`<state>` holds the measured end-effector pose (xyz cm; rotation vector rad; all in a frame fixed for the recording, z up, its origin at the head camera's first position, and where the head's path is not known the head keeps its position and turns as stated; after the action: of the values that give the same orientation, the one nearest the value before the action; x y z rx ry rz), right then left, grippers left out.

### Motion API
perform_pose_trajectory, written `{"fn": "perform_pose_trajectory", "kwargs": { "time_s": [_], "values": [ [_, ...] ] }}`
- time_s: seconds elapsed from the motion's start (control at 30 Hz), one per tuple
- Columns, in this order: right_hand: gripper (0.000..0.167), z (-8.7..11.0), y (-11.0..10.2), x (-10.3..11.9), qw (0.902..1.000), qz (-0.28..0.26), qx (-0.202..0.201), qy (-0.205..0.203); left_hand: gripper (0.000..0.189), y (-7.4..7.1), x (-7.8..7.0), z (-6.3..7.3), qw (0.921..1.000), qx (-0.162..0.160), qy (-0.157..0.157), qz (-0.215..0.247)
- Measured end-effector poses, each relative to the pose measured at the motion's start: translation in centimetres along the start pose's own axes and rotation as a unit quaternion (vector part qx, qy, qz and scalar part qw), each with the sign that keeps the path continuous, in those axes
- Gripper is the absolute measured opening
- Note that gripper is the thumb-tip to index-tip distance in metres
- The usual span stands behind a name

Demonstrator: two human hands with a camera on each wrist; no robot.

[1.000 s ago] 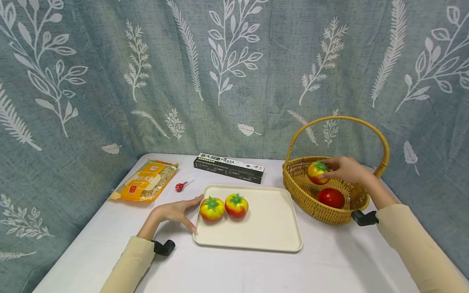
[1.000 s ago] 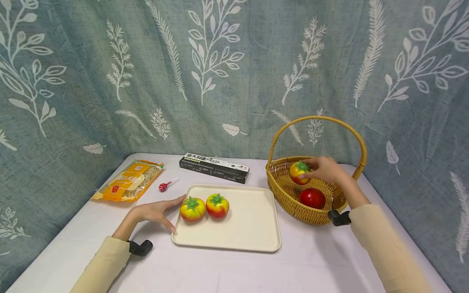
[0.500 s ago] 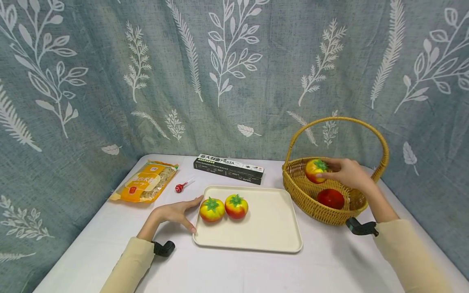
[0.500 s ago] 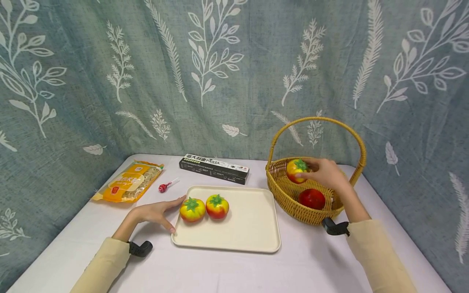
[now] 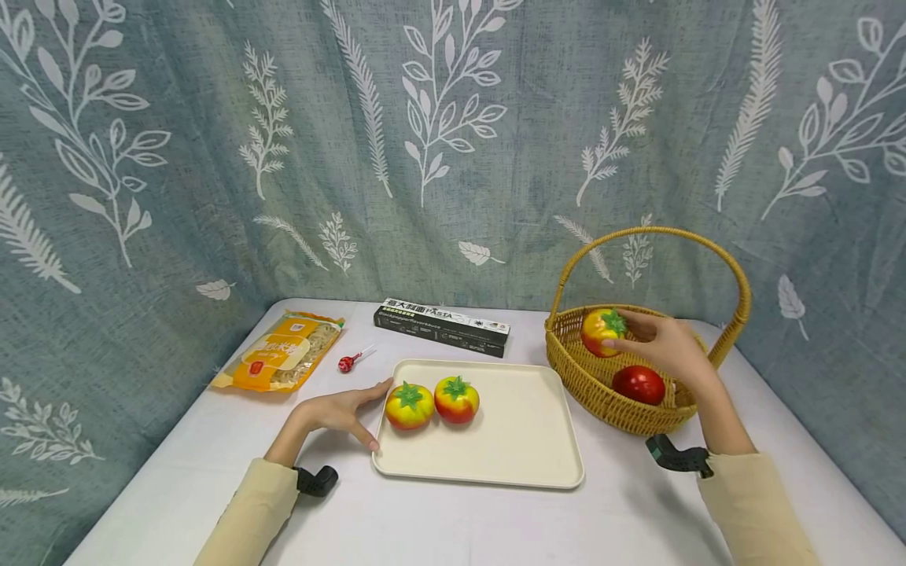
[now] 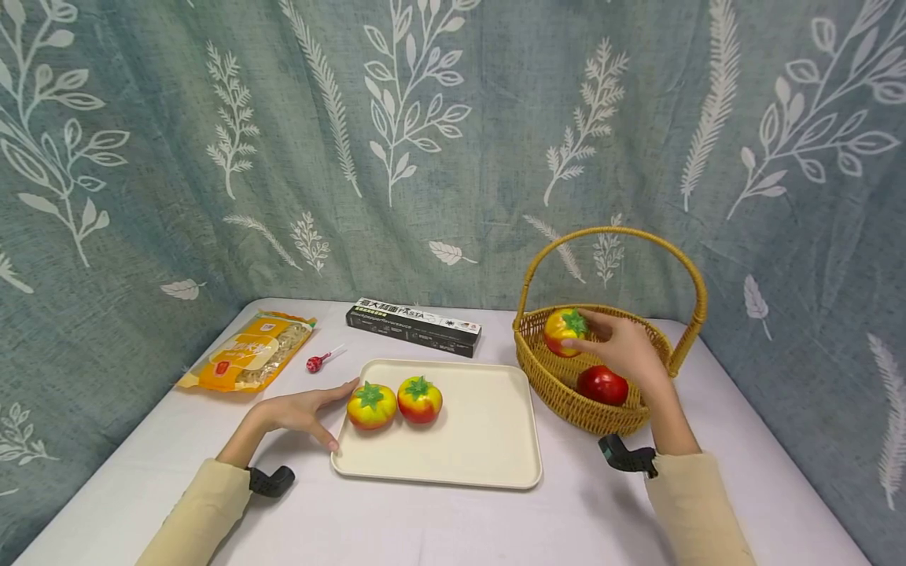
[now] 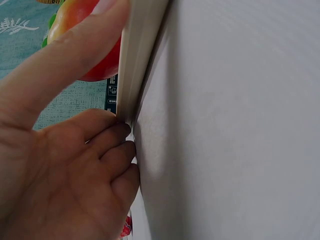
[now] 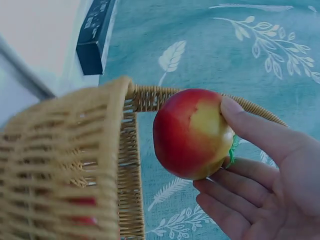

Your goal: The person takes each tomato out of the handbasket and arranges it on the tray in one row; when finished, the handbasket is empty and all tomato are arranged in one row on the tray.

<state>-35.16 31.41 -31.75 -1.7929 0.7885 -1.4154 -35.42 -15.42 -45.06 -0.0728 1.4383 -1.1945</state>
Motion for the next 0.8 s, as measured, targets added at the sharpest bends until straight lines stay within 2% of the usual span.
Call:
{"fn": "perform_pose_trajectory", "kwargs": {
  "time_s": [0.27, 0.5, 0.8],
  "values": [
    [0.088, 1.4, 1.0, 0.9, 0.9993, -0.022, -0.029, 0.008, 0.116, 0.0, 0.0, 0.0, 1.0000, 0.002, 0.003, 0.003],
    [0.087, 2.1, 1.2, 1.6, 0.9984, -0.014, -0.053, 0.008, 0.114, 0.0, -0.2, 0.2, 1.0000, 0.002, 0.004, -0.003],
    [0.083, 2.2, 1.4, 3.0, 0.9981, -0.025, -0.055, -0.017, 0.116, -0.1, -0.5, 0.2, 0.9996, 0.008, 0.023, -0.011]
  ]
}}
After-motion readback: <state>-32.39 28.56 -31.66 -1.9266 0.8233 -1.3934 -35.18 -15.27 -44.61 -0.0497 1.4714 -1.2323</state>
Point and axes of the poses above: each hand's wrist, its own z-axis away from the middle knuckle, its own y-axis out of the palm, x = y × z, the point moved 6 cm from there along -z, towards the middle knuckle, and after that the axes turned 1 degree about x, right-handed, at the moved point
